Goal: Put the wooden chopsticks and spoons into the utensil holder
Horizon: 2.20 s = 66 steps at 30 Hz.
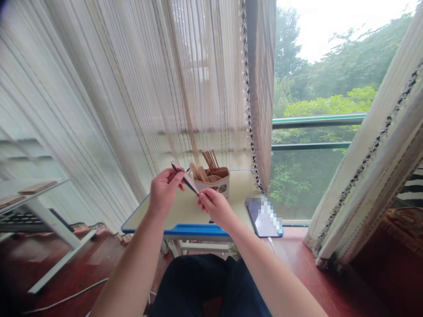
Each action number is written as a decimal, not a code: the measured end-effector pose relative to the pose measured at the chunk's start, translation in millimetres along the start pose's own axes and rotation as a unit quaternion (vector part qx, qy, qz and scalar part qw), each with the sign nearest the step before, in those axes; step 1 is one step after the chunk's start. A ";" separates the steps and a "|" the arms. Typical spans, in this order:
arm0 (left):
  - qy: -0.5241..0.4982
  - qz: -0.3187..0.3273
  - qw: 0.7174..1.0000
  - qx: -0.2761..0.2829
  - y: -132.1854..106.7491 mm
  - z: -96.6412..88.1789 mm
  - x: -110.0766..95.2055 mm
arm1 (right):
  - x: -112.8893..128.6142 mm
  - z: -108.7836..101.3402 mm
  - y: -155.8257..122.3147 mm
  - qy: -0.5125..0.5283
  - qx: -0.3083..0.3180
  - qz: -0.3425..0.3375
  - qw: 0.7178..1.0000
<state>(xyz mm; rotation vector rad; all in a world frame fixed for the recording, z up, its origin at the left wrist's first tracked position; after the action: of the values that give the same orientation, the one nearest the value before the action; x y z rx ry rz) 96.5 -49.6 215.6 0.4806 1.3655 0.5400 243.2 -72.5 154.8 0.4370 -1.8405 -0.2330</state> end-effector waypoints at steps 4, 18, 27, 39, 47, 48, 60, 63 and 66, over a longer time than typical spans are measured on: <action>-0.014 -0.035 0.998 -0.053 0.4 -21.8 26.0 | -30.9 22.1 12.7 -0.014 0.013 -0.002 1.000; -0.321 -0.158 0.919 -0.168 -8.0 -115.5 115.9 | -67.1 70.4 26.3 -0.472 0.078 -0.113 0.871; -0.156 -0.350 0.923 0.033 -20.7 -113.9 85.0 | -15.9 4.0 3.0 -0.602 -0.038 -0.271 0.750; -0.009 -0.426 0.844 0.326 -77.8 -32.2 80.4 | -31.3 -27.3 -16.4 -0.586 -0.120 -0.294 0.746; 0.007 -0.308 0.914 0.266 -95.8 -4.9 100.8 | -50.0 -77.4 -21.7 -0.251 -0.368 -0.061 0.893; 0.012 -0.298 0.920 0.255 -97.3 -1.0 103.6 | -55.3 -81.8 -17.7 -0.176 -0.345 -0.023 0.922; 0.179 -0.115 0.961 0.177 -98.4 54.4 113.8 | -62.8 -128.4 -4.5 0.121 -0.251 0.017 0.960; 0.228 -0.024 0.962 0.147 -83.3 72.1 107.8 | -63.7 -144.2 10.6 0.184 -0.271 0.011 0.945; 0.235 0.014 0.965 0.114 -64.1 91.0 103.9 | -50.9 -164.1 33.2 0.199 -0.264 -0.019 0.943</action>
<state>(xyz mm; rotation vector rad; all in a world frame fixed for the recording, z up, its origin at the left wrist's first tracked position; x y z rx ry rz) 204.2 -36.8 108.8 0.5821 1.8915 0.5439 406.1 -11.7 173.4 0.1275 -1.3048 -0.6026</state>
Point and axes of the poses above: each hand's wrist, its own y-axis towards the middle knuckle, its own z-axis out of the palm, x = y × z, the point moved 4 cm from there along y, towards the middle knuckle, and after that the axes turned 7 degrees about -y, right-handed, at the moved point
